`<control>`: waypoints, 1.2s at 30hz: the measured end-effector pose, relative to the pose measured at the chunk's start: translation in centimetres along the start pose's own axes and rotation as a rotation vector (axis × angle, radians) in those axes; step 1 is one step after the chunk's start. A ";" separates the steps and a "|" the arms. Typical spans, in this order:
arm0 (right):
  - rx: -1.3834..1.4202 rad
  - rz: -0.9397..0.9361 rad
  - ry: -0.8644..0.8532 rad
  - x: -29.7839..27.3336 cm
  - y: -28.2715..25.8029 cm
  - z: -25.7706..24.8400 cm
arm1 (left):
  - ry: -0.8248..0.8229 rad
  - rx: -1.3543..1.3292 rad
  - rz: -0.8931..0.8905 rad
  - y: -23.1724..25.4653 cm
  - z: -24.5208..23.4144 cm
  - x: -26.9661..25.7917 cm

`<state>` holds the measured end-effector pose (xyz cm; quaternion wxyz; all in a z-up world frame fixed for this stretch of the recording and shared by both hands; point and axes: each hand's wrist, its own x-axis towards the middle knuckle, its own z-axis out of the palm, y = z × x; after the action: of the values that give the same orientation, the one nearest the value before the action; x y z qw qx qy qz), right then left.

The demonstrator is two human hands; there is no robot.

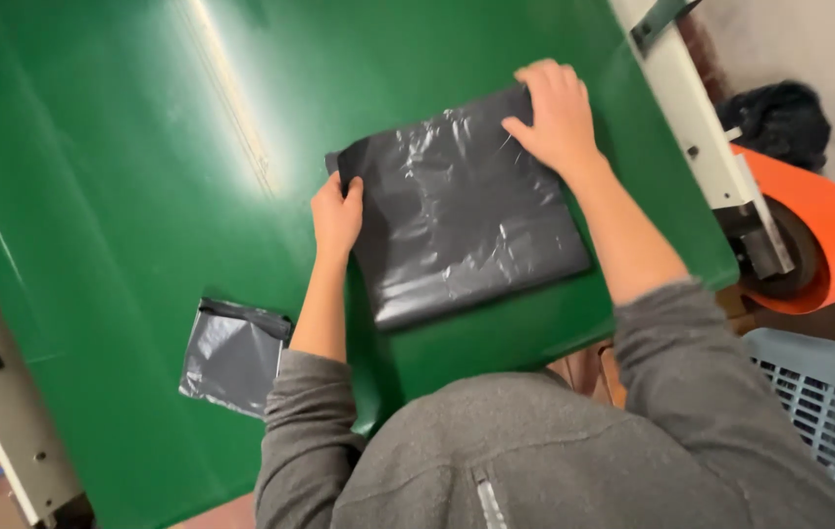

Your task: Fold black plastic bags and place them into a plastic crate.

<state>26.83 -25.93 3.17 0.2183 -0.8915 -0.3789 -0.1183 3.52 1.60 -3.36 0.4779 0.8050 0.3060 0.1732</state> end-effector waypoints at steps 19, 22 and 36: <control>0.311 -0.147 -0.043 -10.0 -9.3 -9.4 | -0.383 -1.402 -0.647 1.2 -0.2 -11.8; 0.200 -0.121 0.013 -15.5 -9.3 -9.5 | -0.343 -1.424 -0.719 -2.4 -0.1 -12.6; -0.124 -0.179 -0.026 -20.9 -11.3 -8.1 | -0.065 0.683 0.870 2.4 -5.0 -21.3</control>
<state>3.95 -35.88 5.79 0.1464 -0.8674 -0.4515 -0.1491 -14.60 -9.97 1.48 0.0832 0.9713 -0.0308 0.2207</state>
